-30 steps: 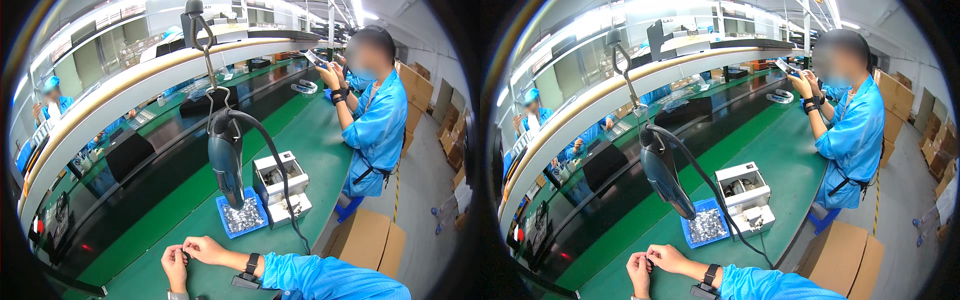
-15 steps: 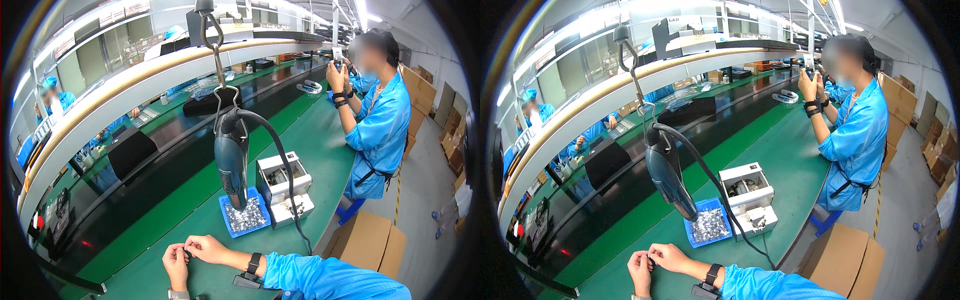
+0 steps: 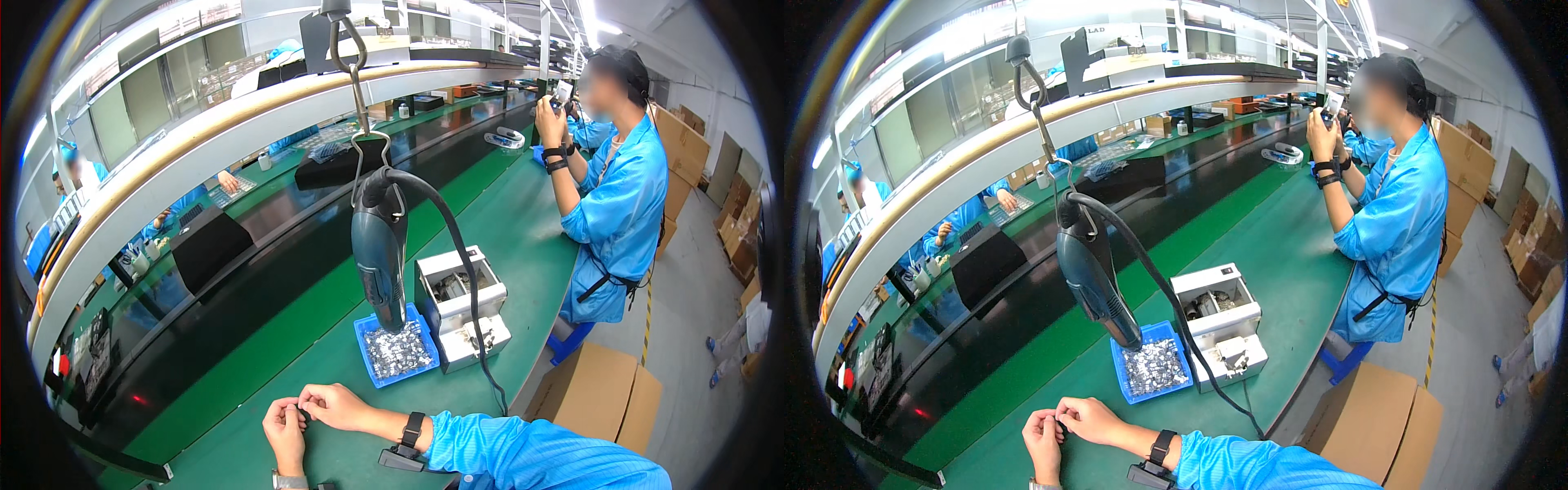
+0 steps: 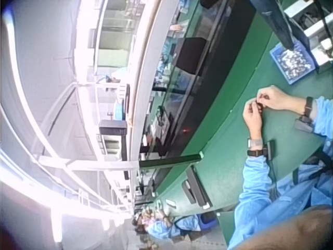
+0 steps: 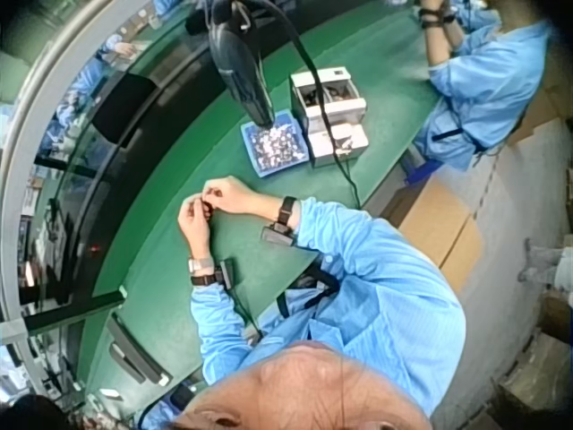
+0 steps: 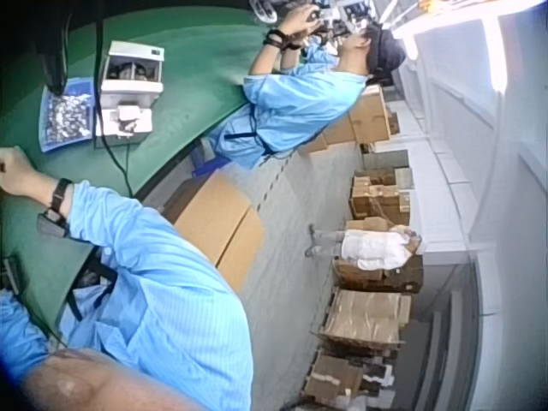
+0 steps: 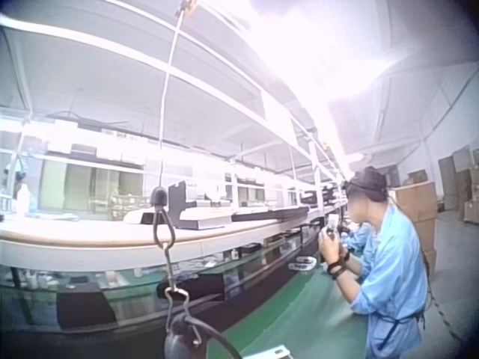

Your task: Assembling small components onto white plastic headset straps using hand tools on a manufacturing line.

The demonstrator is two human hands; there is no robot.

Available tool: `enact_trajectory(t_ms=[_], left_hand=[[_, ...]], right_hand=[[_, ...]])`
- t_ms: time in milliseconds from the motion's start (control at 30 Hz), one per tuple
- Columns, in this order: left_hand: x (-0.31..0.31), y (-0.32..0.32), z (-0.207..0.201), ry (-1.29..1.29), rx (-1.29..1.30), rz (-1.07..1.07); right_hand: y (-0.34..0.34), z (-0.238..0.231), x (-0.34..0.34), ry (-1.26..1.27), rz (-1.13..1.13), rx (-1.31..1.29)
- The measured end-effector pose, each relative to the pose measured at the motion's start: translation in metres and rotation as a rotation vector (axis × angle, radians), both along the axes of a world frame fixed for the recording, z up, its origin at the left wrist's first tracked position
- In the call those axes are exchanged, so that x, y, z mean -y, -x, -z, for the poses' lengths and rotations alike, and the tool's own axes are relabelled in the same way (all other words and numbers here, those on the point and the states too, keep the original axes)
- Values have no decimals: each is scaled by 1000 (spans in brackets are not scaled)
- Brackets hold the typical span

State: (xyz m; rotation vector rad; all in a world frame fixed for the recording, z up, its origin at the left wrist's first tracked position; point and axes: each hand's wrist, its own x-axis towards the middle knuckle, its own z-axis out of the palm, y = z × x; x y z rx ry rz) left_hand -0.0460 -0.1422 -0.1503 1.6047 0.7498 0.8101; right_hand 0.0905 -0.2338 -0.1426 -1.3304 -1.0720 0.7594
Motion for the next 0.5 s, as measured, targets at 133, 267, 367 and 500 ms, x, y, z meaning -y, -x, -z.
enact_trajectory(t_ms=[133,267,367,500], left_hand=[[0,4,0,6,4,-5],[1,1,-2,12,10,-1],[0,-6,2,95,89,53],[17,-4,-26,64,2,24]], right_hand=[[3,-2,-2,6,-7,6],[0,6,-3,-16,13,13],[-1,12,-3,-51,52,-4],[1,17,-10,-144,134,53]])
